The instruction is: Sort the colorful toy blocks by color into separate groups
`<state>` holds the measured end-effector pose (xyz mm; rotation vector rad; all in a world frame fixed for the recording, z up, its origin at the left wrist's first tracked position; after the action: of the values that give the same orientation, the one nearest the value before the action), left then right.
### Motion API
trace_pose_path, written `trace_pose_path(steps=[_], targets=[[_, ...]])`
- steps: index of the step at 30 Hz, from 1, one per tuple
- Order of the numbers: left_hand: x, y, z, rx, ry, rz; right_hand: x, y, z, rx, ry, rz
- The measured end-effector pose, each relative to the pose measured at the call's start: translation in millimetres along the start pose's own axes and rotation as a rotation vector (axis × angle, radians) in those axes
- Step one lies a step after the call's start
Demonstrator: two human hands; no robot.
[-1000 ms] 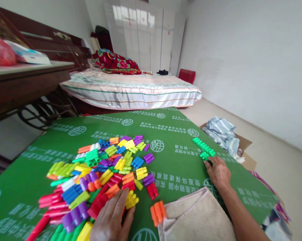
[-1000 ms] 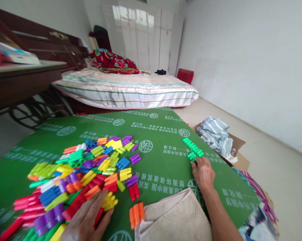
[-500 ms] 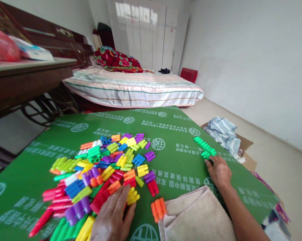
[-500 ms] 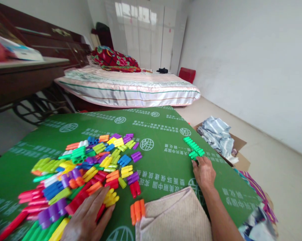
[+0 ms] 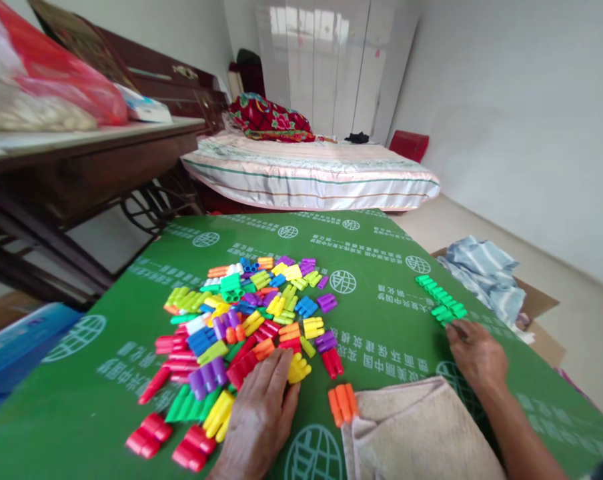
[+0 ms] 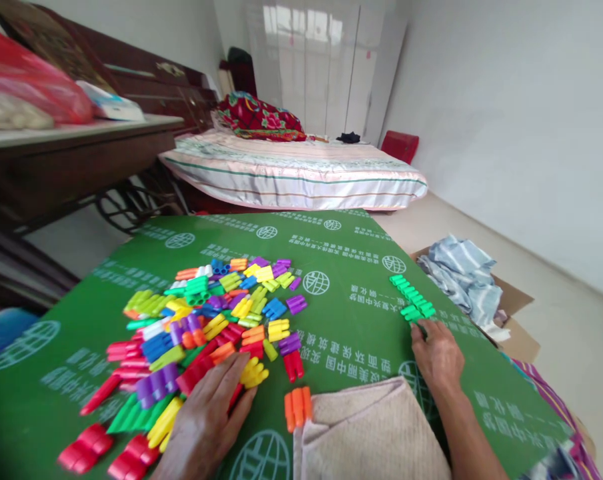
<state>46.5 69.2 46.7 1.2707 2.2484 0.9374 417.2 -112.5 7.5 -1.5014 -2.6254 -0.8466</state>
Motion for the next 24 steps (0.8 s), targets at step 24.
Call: trace_pose_path(steps=[24], targets=[[-13,4,-25.0,0.099,-0.143,-0.184,288,-100,-29,0.669,0.585,-0.847]])
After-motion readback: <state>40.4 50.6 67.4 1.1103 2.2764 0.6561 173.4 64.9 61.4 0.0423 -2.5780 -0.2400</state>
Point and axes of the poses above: each hand's wrist, its own y-axis towards the middle knuckle, its own z-axis out of the palm, x = y × z, the point moved 8 cm from there along y, towards the middle knuckle, and after that the axes turned 4 degrees about -x, right-handed, at the moved point
